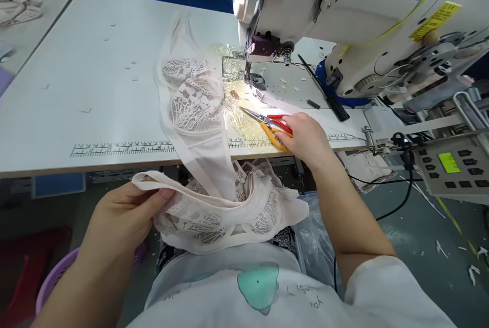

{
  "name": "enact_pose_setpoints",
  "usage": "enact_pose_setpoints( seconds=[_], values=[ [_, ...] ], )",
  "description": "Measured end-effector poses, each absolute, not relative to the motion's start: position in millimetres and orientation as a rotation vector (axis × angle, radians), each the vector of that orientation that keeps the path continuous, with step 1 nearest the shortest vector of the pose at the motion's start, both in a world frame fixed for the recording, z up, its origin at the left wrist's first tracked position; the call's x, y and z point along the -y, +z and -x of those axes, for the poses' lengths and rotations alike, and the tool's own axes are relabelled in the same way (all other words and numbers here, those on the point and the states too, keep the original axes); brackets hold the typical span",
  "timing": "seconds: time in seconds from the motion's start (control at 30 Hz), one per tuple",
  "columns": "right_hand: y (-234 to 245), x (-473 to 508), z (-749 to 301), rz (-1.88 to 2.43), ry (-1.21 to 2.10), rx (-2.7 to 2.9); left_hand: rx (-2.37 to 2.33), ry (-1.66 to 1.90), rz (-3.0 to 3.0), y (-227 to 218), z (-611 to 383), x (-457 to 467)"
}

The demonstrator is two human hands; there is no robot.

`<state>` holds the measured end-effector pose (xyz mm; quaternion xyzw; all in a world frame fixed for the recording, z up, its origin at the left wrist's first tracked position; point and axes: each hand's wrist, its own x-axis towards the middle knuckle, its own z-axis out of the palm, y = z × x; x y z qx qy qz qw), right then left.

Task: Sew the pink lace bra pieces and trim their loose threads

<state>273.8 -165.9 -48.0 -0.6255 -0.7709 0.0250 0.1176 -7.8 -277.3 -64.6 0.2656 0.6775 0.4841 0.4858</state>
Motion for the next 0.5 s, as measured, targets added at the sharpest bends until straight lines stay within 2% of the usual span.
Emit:
enact_pose_setpoints(
  seconds=[0.1, 0.17, 0.23, 0.33, 0.5],
  values=[
    [-48, 188, -261, 1.449, 0.219, 2.201, -1.664, 1.167, -0.648, -62, 6, 277],
    [-55, 212, -242, 1.027, 0.523, 2.278, -1.661, 1.173, -0.694, -58, 4, 276],
    [-68, 234, -223, 0.806, 0.773, 2.322, -1.645, 1.195, -0.77, -54, 2, 276],
    [-87, 254, -203, 0.813, 0.897, 2.243, -1.657, 1.239, -0.891, -48, 1, 278],
    [-97, 262, -200, 0.818, 0.861, 2.145, -1.772, 1.124, -1.14, -46, 11, 287]
  ],
)
